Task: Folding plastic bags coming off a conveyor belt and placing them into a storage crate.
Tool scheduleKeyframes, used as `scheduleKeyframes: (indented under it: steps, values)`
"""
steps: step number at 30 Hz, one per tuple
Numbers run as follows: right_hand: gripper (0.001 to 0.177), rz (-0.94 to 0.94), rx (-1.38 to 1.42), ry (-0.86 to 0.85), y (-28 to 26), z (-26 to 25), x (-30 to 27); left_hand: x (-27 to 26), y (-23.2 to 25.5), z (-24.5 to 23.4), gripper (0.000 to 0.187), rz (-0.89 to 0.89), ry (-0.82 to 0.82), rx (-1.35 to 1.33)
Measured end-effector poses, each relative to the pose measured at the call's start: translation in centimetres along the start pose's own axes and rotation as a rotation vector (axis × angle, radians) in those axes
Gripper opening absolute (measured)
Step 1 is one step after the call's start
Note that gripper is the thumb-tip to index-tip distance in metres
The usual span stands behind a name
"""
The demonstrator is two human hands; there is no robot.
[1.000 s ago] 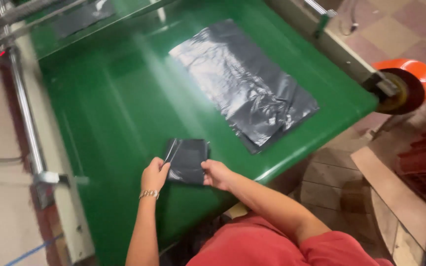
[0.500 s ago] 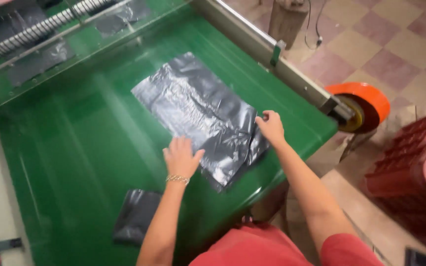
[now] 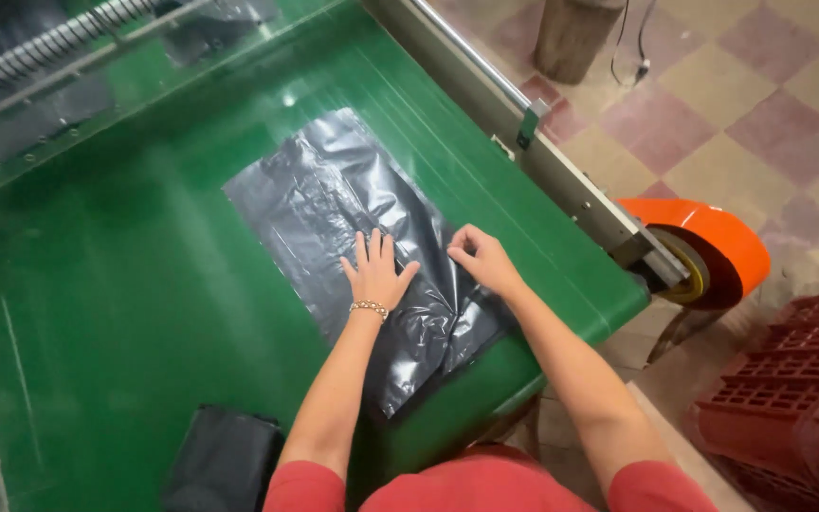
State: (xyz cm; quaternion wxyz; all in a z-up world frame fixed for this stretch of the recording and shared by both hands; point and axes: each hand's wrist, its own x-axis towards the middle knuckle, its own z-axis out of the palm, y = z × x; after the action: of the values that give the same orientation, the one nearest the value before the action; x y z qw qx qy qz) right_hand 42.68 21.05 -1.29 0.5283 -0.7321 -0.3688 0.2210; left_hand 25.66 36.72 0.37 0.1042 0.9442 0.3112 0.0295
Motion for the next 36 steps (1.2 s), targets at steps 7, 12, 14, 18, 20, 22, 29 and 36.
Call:
scheduleKeyframes:
  steps: [7,12,14,18,20,22,29,36]
  values:
    - [0.072,0.028,-0.056,-0.324,-5.1,-2.6,-2.3,-0.9,-0.4,0.0,0.088,0.127,-0.064,0.034]
    - [0.060,0.353,-0.086,-0.153,-5.8,-3.4,-4.9,-1.6,-0.4,-0.3,0.096,0.256,-0.093,0.068]
    - [0.062,0.382,-0.126,-0.128,-3.6,-3.5,-5.7,-1.6,-0.4,-0.1,0.100,0.274,-0.099,0.076]
    - [0.072,0.488,-0.555,-0.036,-2.9,-3.6,-7.4,-1.6,-0.6,0.3,0.104,0.294,-0.083,0.107]
    - [0.074,0.483,-0.655,0.033,-3.7,-3.2,-8.3,-2.2,0.2,-0.2,0.103,0.280,-0.082,0.103]
    - [0.078,0.456,-0.751,0.102,-4.1,-2.0,-8.7,-2.9,0.9,-1.0,0.101,0.254,-0.068,0.105]
    - [0.061,0.536,-0.902,-0.017,-0.1,0.2,-7.3,-6.7,3.1,-1.3,0.100,0.173,-0.130,0.017]
    - [0.052,0.544,-0.937,-0.008,-0.5,0.7,-8.1,-11.3,4.0,-2.6,0.103,0.085,-0.189,-0.065]
